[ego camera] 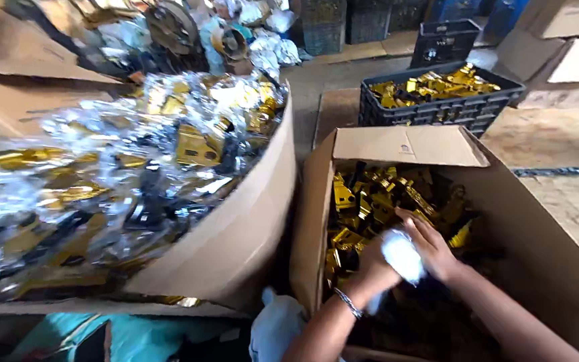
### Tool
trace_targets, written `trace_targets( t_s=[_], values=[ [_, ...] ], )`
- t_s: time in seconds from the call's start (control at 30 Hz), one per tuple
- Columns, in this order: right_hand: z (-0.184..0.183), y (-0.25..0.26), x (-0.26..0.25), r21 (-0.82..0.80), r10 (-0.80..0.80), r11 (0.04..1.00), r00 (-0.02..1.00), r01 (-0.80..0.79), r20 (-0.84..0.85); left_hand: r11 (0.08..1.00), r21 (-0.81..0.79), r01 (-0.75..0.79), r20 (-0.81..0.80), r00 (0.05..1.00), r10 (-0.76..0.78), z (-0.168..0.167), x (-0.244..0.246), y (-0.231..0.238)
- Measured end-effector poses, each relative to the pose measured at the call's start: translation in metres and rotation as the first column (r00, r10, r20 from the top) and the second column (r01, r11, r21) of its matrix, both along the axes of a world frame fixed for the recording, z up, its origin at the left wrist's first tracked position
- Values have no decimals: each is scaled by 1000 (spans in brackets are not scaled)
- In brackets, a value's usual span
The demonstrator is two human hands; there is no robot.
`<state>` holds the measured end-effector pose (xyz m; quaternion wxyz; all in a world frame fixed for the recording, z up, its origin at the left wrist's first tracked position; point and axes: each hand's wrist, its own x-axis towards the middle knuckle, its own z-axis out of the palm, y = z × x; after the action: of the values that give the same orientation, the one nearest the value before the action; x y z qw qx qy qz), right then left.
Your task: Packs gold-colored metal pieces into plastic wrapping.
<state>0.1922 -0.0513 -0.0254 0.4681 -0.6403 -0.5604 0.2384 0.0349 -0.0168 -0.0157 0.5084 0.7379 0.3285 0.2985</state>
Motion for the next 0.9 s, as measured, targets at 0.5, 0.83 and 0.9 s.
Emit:
trace_targets(
  t_s=[0.5,0.83,0.9],
  values=[
    [13,-17,5,-7,115,992,944,-124,-310,998,44,-51,128,991,45,-15,-5,17],
    [22,-26,28,-227,217,877,770,-424,-600,998,7,-66,42,997,65,-1,-10,36],
    [27,-28,26,-251,136,908,804,-335,-579,934,310,-180,-97,971,219,-9,-17,46]
  ],
)
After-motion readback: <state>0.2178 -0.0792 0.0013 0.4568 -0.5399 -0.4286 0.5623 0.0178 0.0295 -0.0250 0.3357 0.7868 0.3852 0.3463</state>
